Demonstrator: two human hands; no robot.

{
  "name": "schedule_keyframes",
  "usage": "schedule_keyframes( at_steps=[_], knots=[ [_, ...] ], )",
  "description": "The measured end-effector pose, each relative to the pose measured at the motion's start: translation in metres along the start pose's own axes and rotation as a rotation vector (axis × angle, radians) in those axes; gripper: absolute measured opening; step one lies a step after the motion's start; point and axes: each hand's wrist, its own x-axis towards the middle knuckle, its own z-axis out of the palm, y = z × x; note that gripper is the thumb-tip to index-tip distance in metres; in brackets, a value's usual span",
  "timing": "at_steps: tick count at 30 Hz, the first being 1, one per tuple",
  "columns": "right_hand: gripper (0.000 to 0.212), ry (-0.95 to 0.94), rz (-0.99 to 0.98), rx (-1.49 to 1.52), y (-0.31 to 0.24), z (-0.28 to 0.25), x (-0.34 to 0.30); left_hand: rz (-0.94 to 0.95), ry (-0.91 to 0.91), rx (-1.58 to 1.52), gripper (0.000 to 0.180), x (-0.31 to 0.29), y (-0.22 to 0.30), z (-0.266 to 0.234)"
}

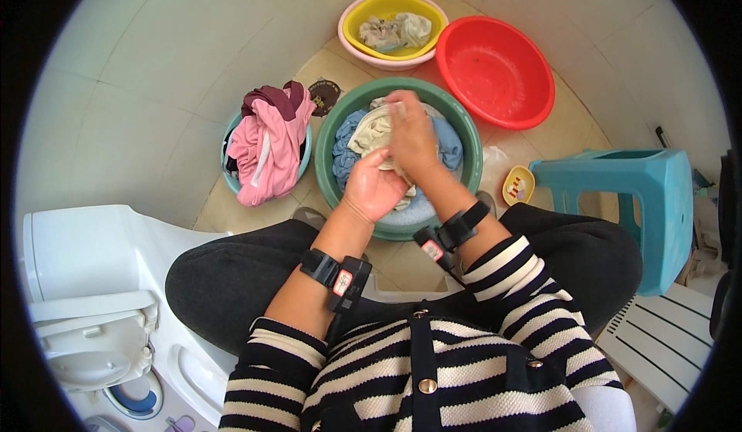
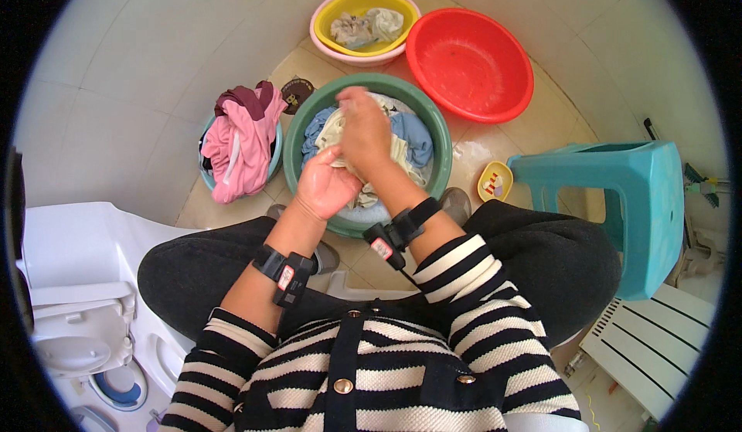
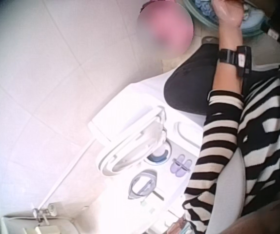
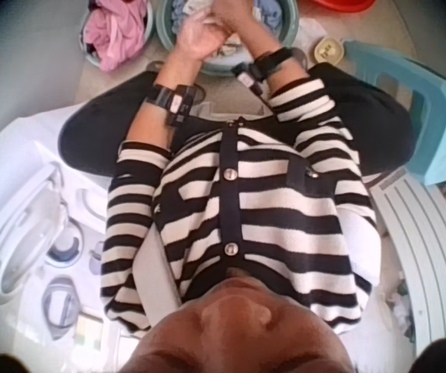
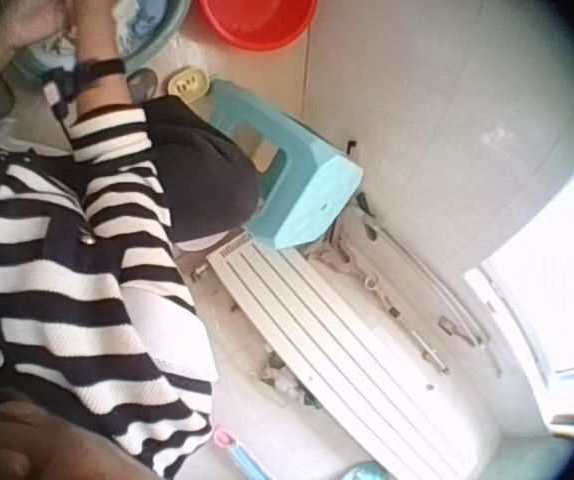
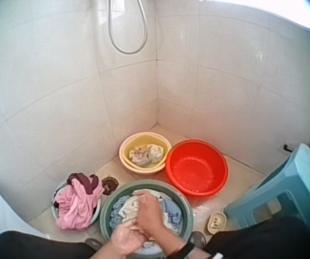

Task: The person sits on the floor and washes clothes by hand in a green basin filled with soapy water. They scrub and rinse a light-colored garment, then transfer it to a yellow basin.

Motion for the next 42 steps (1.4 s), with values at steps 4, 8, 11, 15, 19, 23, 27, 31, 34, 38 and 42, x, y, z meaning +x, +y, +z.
schedule_keyframes(
  at_steps=[4,8,11,15,19,23,27,31,34,38,42],
  knots=[
    [0.013,-0.005,0.246,0.096,0.013,-0.011,0.013,-0.063,-0.369,-0.232,0.039,0.001,0.007,0.0],
    [0.016,-0.137,-0.296,-0.183,-0.018,0.014,-0.038,0.106,-0.206,-0.036,0.048,0.003,0.015,-0.011],
    [0.02,-0.234,-0.477,-0.218,-0.039,0.025,-0.06,0.249,-0.12,0.016,0.052,0.008,0.011,-0.011],
    [0.022,-0.127,-0.419,-0.239,-0.032,0.021,-0.034,0.174,-0.265,0.054,0.051,-0.002,0.006,0.002],
    [0.013,-0.064,0.096,0.003,-0.002,-0.004,0.005,0.057,-0.125,-0.042,0.046,-0.009,0.0,0.01],
    [0.014,-0.032,-0.16,-0.068,-0.007,0.001,-0.011,0.092,-0.273,-0.07,0.038,0.001,0.006,0.001],
    [0.02,-0.096,-0.455,-0.186,-0.039,0.023,-0.053,0.209,-0.273,-0.05,0.051,0.008,0.012,-0.013],
    [0.017,-0.146,-0.41,-0.187,-0.031,0.016,-0.039,0.135,-0.483,-0.132,0.052,-0.001,0.01,-0.007],
    [0.012,-0.004,-0.21,-0.163,0.001,-0.003,-0.01,0.088,-0.206,-0.084,0.041,-0.007,0.007,0.007],
    [0.018,0.032,0.178,-0.062,0.028,-0.026,0.009,0.147,-0.238,-0.145,0.039,-0.007,0.015,0.015],
    [0.025,-0.205,0.249,0.201,0.018,-0.036,0.016,0.219,-0.213,-0.107,0.037,-0.002,0.022,0.01]
  ],
)
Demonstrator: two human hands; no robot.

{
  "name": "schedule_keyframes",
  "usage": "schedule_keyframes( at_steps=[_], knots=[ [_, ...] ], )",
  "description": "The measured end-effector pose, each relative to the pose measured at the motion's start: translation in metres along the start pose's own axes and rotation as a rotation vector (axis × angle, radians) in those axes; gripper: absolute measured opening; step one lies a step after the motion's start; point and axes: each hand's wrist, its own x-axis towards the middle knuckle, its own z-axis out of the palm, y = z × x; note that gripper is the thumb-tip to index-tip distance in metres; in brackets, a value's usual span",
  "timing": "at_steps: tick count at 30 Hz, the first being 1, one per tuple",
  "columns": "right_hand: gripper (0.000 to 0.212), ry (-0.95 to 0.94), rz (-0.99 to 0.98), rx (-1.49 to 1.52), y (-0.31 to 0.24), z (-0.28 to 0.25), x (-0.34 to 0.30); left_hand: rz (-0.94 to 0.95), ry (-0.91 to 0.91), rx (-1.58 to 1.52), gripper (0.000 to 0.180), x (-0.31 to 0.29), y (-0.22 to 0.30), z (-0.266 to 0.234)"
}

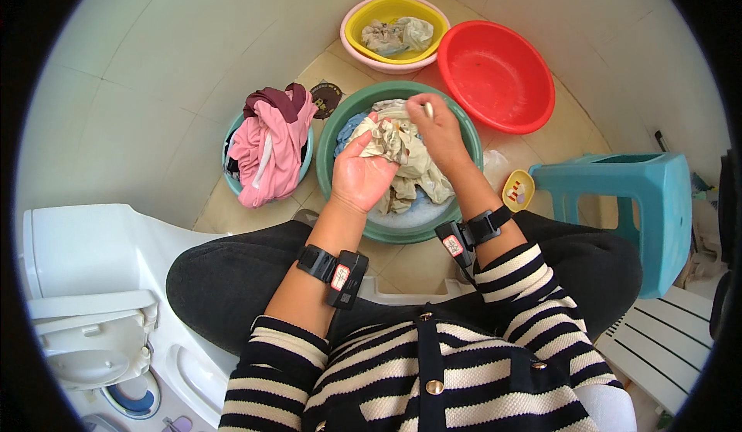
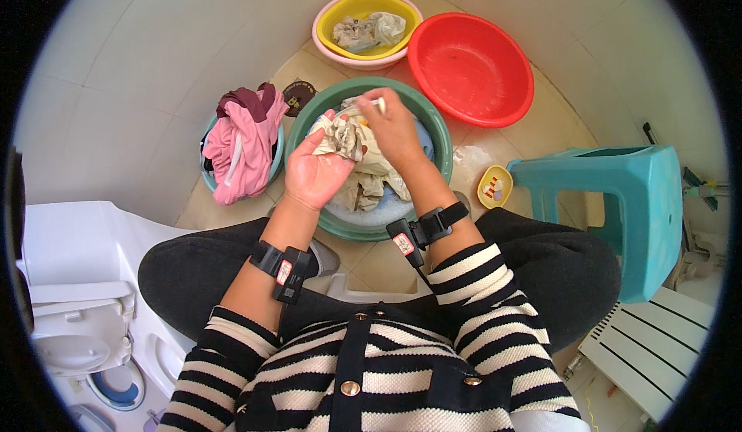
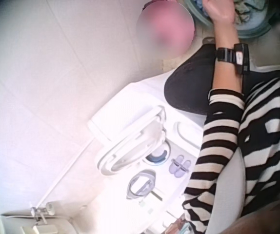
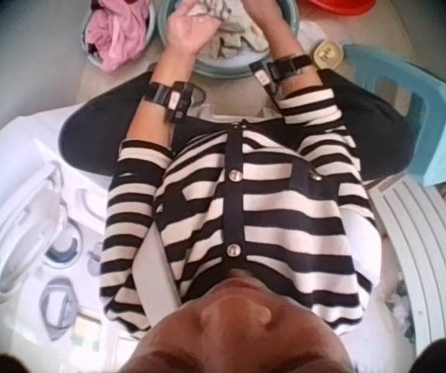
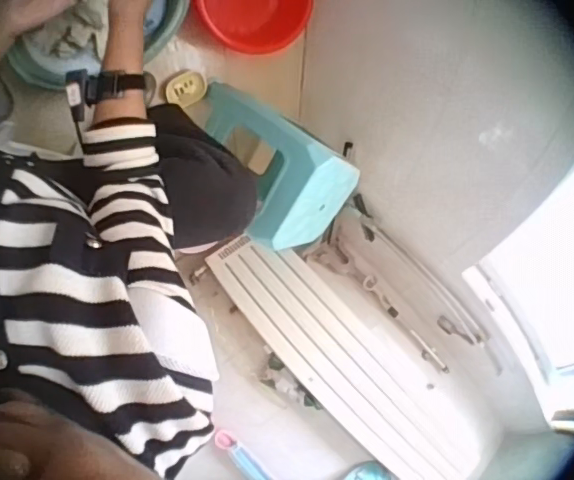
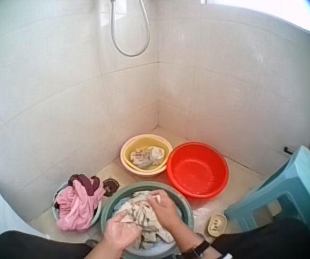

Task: The person sits on the floor and washes clothes by hand in a green basin filled with soapy water. They scrub and rinse a light-colored garment, then transfer it to a yellow basin.

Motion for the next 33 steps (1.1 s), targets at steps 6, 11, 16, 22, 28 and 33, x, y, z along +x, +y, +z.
schedule_keyframes(
  at_steps=[6,11,16,22,28,33],
  knots=[
    [0.022,-0.38,-0.085,-0.087,-0.022,0.009,-0.011,-0.021,0.024,0.089,0.049,0.007,0.002,-0.005],
    [0.013,-0.435,0.482,0.321,-0.035,0.001,-0.008,-0.114,-0.051,0.085,0.067,0.003,0.002,-0.011],
    [0.012,-0.595,0.696,0.527,-0.033,-0.012,-0.008,-0.01,0.11,0.087,0.067,0.005,-0.002,-0.021],
    [0.015,-0.315,0.702,-0.143,0.012,-0.024,0.006,0.108,0.14,-0.134,0.049,0.016,-0.002,-0.022],
    [0.017,0.219,-0.036,-0.601,-0.001,0.011,-0.009,0.068,0.137,-0.101,0.051,0.017,-0.007,-0.023],
    [0.021,0.054,-0.393,-0.558,-0.022,0.056,-0.032,-0.012,-0.22,-0.09,0.055,0.009,-0.018,-0.017]
  ],
)
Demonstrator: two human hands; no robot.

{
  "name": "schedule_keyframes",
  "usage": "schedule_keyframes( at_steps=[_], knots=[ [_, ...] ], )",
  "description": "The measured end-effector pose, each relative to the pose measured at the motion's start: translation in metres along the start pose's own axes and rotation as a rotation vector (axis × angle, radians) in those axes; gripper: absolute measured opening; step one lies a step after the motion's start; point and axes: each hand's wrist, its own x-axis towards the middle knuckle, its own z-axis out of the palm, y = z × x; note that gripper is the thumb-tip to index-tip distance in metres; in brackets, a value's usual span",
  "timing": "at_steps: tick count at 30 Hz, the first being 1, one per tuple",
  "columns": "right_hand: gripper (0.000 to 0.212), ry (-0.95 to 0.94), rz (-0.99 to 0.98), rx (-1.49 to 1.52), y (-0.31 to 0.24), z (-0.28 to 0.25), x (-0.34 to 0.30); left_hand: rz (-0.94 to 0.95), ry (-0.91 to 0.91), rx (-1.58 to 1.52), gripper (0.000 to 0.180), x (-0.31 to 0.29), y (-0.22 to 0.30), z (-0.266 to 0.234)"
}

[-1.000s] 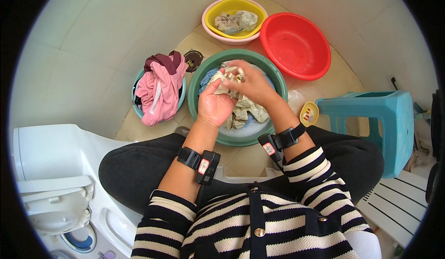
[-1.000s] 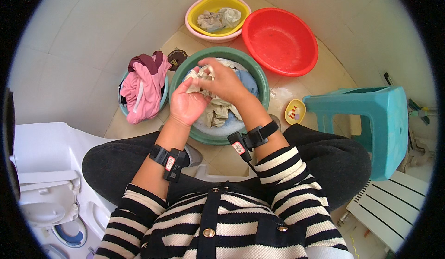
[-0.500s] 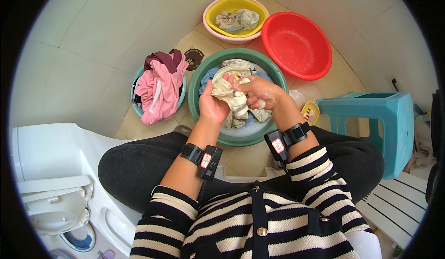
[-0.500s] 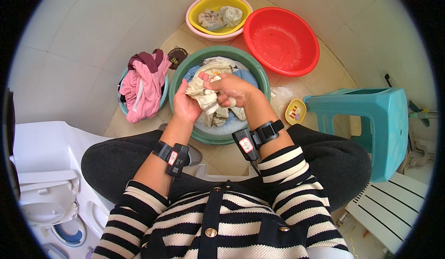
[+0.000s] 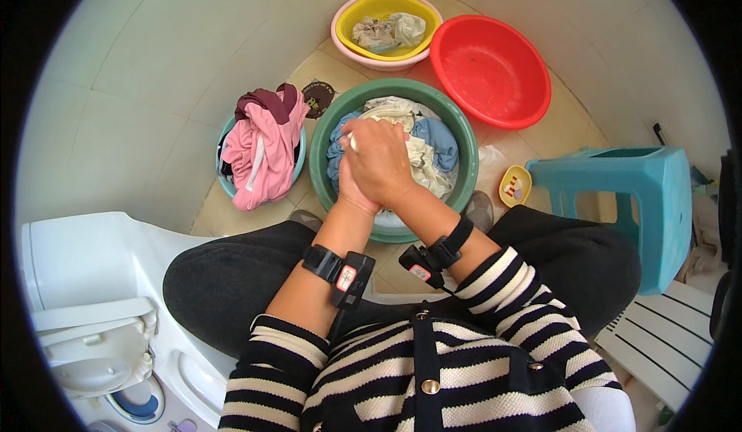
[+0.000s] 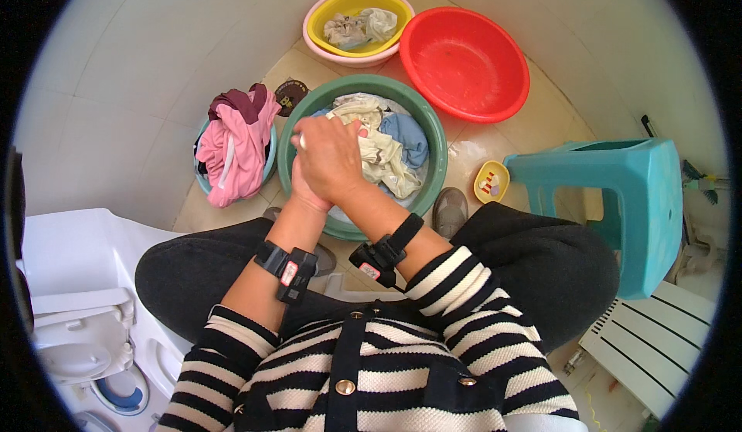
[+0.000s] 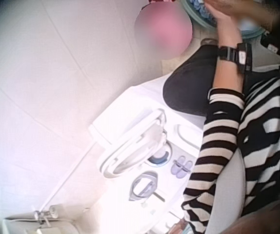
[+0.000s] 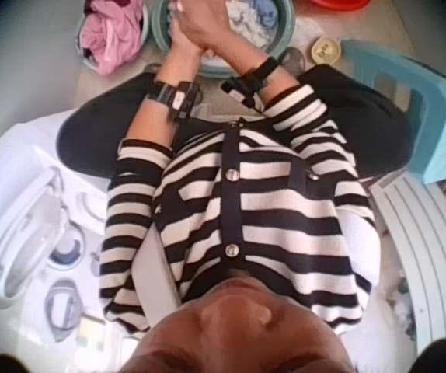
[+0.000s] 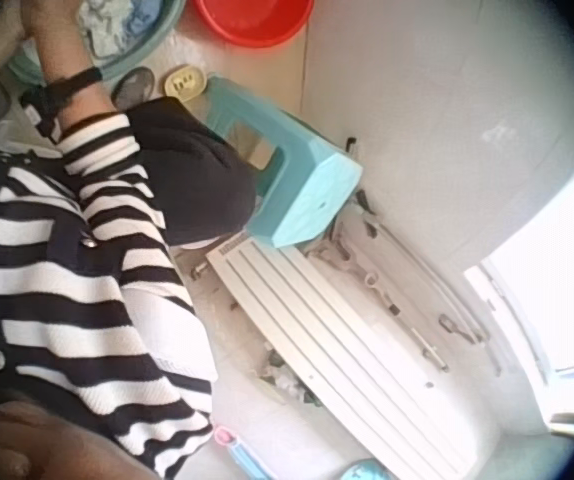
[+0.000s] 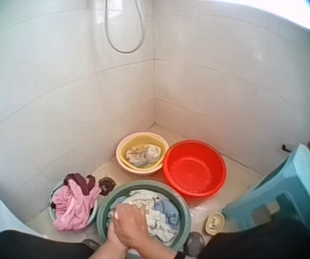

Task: The person sits on the floor and washes clothes by hand in a green basin filled with soapy water. They scrub and rinse a light-colored garment, then transfer it to a yellow basin.

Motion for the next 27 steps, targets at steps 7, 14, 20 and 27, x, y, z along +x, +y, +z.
schedule_keyframes(
  at_steps=[7,14,20,27],
  knots=[
    [0.02,0.082,0.554,0.017,0.045,-0.006,0.011,-0.066,0.205,0.072,0.053,-0.009,-0.014,0.021],
    [0.016,-0.024,-0.061,-0.014,0.007,0.005,-0.009,-0.057,0.32,0.093,0.053,-0.009,0.004,0.025],
    [0.019,-0.123,0.649,0.362,0.073,-0.01,0.003,-0.059,0.192,0.044,0.057,-0.01,-0.004,0.03],
    [0.039,-0.303,1.029,1.417,0.095,-0.028,-0.002,0.065,0.289,0.097,0.056,-0.001,0.011,0.019]
  ],
)
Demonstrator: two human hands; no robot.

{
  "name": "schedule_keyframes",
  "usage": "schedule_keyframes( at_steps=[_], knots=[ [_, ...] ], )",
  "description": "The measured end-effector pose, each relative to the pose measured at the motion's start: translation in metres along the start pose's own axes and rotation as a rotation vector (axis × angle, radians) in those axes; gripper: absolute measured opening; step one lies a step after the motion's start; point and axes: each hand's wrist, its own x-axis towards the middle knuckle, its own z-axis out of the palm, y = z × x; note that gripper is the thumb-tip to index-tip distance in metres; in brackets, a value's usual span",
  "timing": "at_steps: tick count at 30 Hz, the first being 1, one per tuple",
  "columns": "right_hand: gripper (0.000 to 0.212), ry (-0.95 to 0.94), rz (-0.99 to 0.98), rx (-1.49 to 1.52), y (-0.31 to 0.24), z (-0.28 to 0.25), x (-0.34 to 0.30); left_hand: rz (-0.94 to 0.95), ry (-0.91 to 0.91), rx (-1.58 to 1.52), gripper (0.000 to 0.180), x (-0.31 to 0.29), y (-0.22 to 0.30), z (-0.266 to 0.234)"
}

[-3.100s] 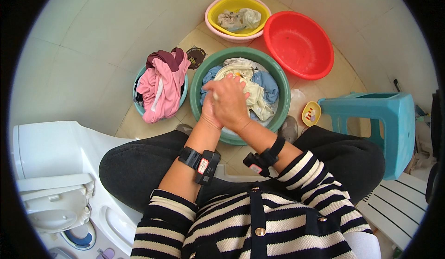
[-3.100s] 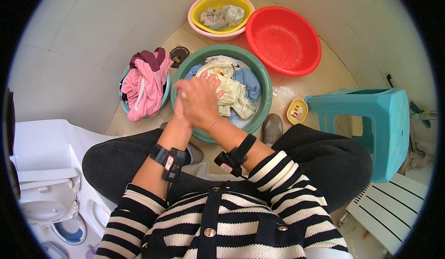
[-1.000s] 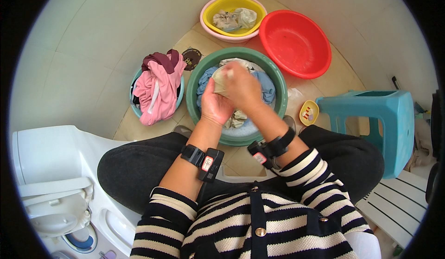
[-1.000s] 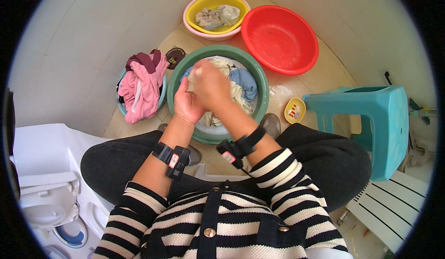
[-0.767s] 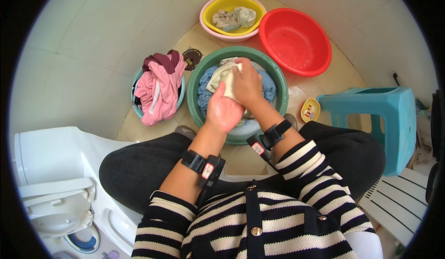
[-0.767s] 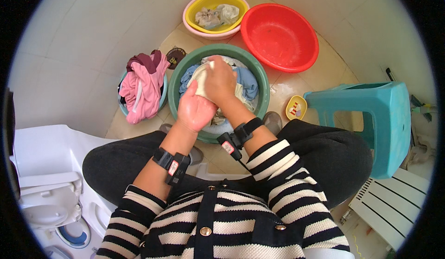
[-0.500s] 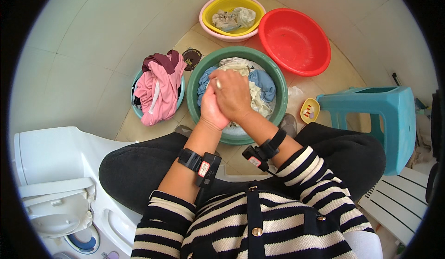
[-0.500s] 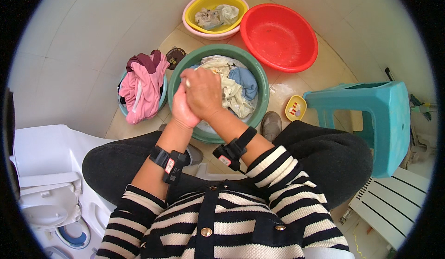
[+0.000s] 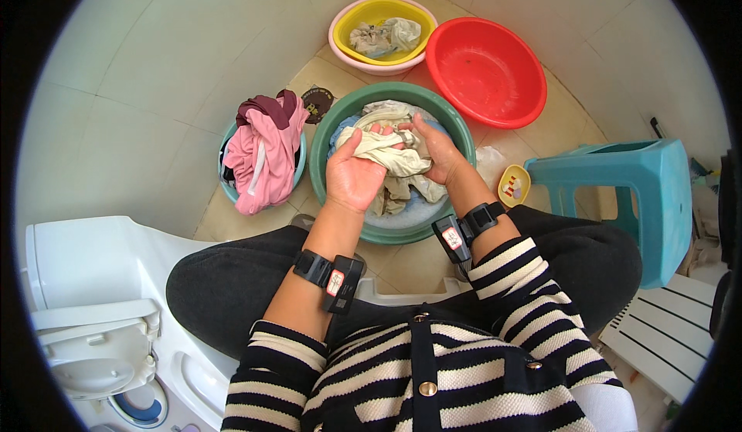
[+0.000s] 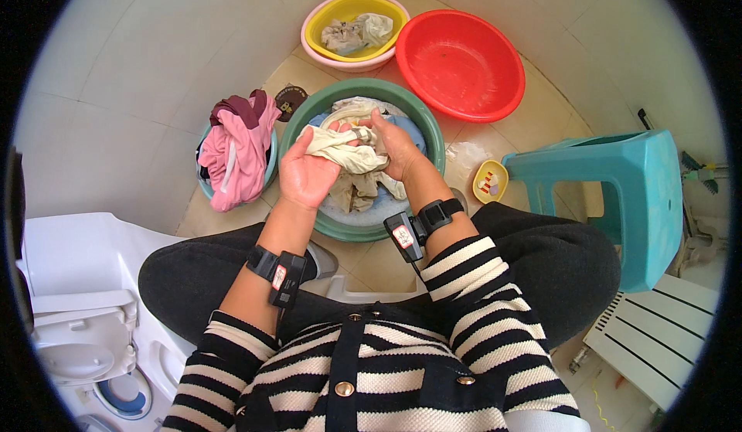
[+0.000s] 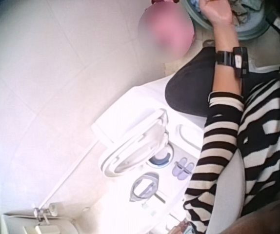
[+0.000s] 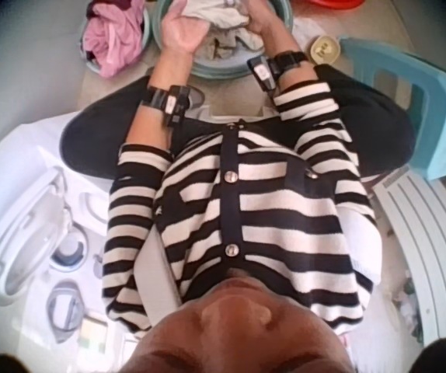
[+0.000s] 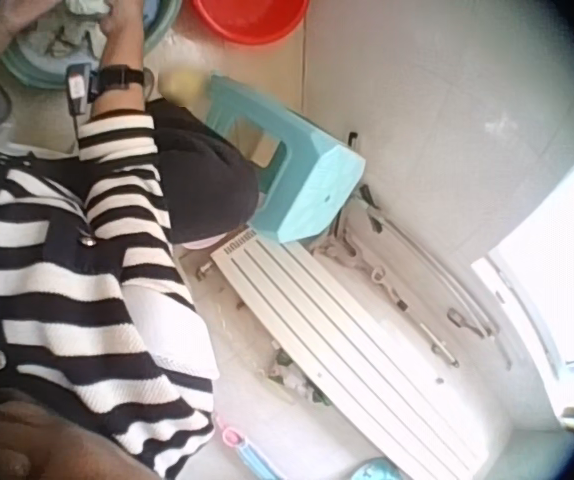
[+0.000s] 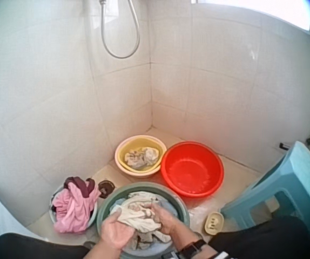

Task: The person sits on the floor and washes clothes by hand in a green basin filled with soapy water. They scrub and rinse a light-colored garment, then transfer it to a yellow basin.

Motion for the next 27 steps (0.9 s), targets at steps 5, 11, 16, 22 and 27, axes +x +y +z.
schedule_keyframes(
  at_steps=[5,11,16,22,27],
  knots=[
    [0.04,-0.104,-0.041,0.043,-0.007,0.026,-0.001,0.046,0.059,0.303,0.043,0.005,-0.007,-0.012],
    [0.023,0.066,0.021,0.251,0.001,0.065,-0.001,0.094,0.206,0.301,0.026,0.007,-0.008,-0.015],
    [0.014,0.215,-0.203,0.263,-0.002,0.083,-0.013,-0.009,0.254,0.204,0.029,0.009,0.001,-0.018],
    [0.024,0.341,-0.871,-0.625,0.001,0.104,-0.029,-0.09,0.249,0.093,0.033,0.005,0.006,-0.004],
    [0.022,0.099,-1.106,-1.521,0.031,0.114,-0.04,0.225,-0.562,-0.189,0.031,0.007,-0.023,0.003]
  ],
)
